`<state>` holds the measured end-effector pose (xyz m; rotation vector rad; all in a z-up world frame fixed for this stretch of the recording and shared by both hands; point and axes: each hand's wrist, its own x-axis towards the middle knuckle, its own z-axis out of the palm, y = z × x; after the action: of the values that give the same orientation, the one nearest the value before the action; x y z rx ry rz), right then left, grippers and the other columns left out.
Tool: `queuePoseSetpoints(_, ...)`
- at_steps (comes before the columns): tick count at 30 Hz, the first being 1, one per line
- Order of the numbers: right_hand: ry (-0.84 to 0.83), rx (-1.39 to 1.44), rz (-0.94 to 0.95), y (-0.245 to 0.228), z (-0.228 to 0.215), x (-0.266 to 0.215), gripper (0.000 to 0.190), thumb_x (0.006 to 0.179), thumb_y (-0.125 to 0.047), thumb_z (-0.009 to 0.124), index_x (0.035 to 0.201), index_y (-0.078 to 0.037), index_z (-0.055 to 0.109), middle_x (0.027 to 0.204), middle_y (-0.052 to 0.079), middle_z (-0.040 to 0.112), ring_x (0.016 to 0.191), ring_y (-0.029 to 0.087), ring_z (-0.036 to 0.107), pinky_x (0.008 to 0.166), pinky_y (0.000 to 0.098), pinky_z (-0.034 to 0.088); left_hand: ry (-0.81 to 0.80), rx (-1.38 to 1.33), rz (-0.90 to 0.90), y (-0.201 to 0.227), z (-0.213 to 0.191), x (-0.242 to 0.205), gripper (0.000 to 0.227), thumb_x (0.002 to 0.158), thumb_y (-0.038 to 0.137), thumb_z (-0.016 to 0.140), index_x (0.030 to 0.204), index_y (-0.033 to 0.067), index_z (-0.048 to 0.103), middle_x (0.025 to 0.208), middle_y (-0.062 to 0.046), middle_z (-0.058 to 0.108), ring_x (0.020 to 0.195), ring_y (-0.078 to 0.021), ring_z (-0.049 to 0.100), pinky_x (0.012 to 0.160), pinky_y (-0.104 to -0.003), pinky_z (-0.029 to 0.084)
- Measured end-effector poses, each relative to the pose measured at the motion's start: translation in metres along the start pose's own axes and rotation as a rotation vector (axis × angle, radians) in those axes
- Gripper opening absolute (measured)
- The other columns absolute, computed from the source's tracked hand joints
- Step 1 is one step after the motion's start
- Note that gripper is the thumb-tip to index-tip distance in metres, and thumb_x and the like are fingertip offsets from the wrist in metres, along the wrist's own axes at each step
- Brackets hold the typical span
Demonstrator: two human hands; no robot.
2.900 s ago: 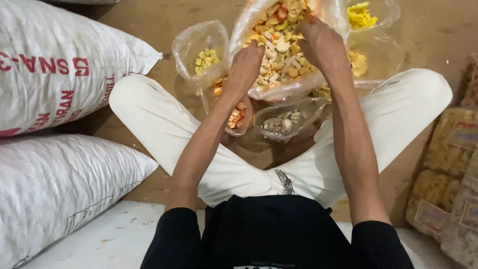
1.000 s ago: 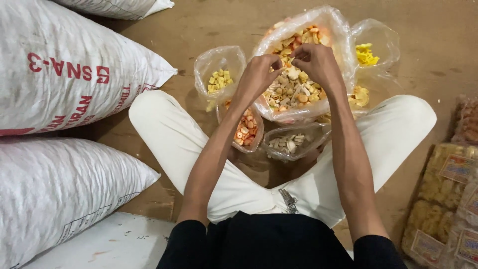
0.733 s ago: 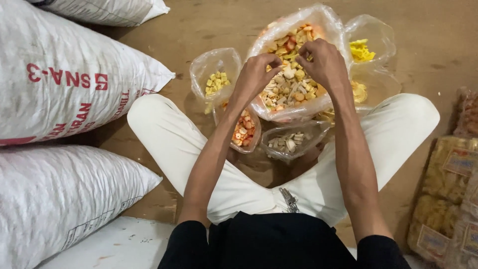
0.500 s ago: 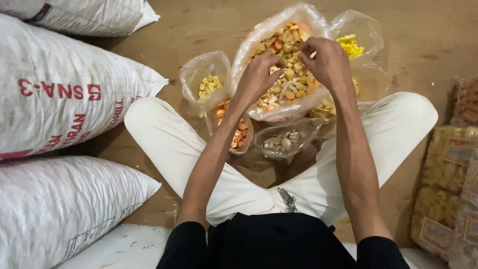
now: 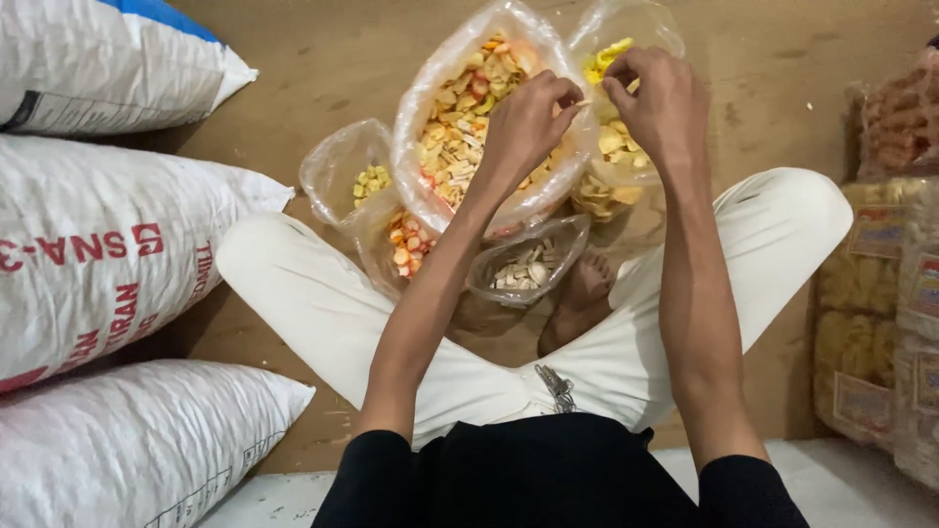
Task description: Sorting different types of crackers from a large bulk bag into smaller individual plastic bags while sitting on the floor.
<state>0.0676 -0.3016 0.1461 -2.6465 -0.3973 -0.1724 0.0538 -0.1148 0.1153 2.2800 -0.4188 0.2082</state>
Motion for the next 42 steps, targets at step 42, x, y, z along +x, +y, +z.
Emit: queuePoseSetpoints(42,0.115,-0.048,-0.176,-0.035,0.050,0.028,0.005,0.099,-0.012,0.076,0.100,-0.013,0.080,0.093,0.001,0.080,0.077,0.020,0.074,0.059,0.0414,0.057,0.086,0.508,0.133,-0.077,-0.030,-0.049,0.028,0.079,-0.012,0.068,0.062,0.0066,0.055,0.066,-0.009,0.057,0.045,-0.0176,0.051,0.032,-0.027,0.033)
